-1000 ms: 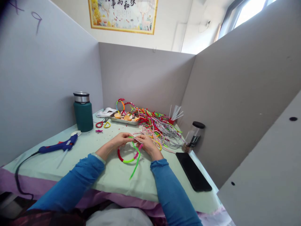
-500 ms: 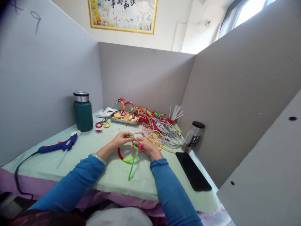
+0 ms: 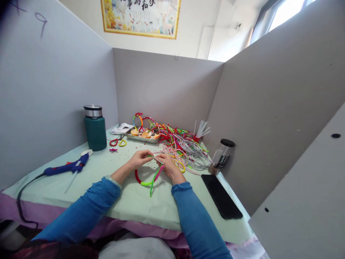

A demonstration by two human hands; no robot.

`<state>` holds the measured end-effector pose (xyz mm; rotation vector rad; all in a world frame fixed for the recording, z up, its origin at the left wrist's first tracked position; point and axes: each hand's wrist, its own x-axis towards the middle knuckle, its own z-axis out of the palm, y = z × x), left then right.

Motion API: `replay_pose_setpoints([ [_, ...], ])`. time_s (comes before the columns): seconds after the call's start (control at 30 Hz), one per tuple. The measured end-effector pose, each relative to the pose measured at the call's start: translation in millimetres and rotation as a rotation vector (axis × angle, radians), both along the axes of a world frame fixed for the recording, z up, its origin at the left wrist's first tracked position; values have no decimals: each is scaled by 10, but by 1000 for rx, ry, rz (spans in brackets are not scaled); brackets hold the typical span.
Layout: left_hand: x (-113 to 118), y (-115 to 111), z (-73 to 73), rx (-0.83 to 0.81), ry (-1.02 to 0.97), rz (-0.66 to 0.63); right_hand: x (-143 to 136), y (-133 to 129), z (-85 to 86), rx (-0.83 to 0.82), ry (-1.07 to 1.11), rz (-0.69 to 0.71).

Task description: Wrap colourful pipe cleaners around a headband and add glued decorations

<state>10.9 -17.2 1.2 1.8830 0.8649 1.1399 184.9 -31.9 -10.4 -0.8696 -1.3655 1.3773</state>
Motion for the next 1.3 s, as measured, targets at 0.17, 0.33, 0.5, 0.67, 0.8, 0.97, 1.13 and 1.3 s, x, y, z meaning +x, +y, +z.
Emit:
replay_pose_setpoints([
  [0.17, 7, -26, 26, -53, -12, -39, -4, 0, 32, 34, 43, -123],
  [0.33, 20, -62, 66, -95, -8, -70, 24, 9, 41, -93, 144, -88],
  [0.5, 21, -103, 101, -250, 9, -103, 61, 21, 38, -175, 224, -4],
  [0.67, -2, -144, 120, -434, 33, -162, 72, 9, 55, -181, 246, 52],
  [0.8, -11, -145, 115, -485, 22, -181, 75, 15, 59, -174, 213, 39],
  [0.97, -24, -106, 81, -459, -27, -178, 80, -1, 81, -160, 199, 46],
  [1.13, -29, -114, 101, -432, -39, -127, 87, -39, 128, -160, 195, -8],
  [1.3, -19, -167, 170, -417, -20, -65, 108, -6, 77, -129, 107, 4],
])
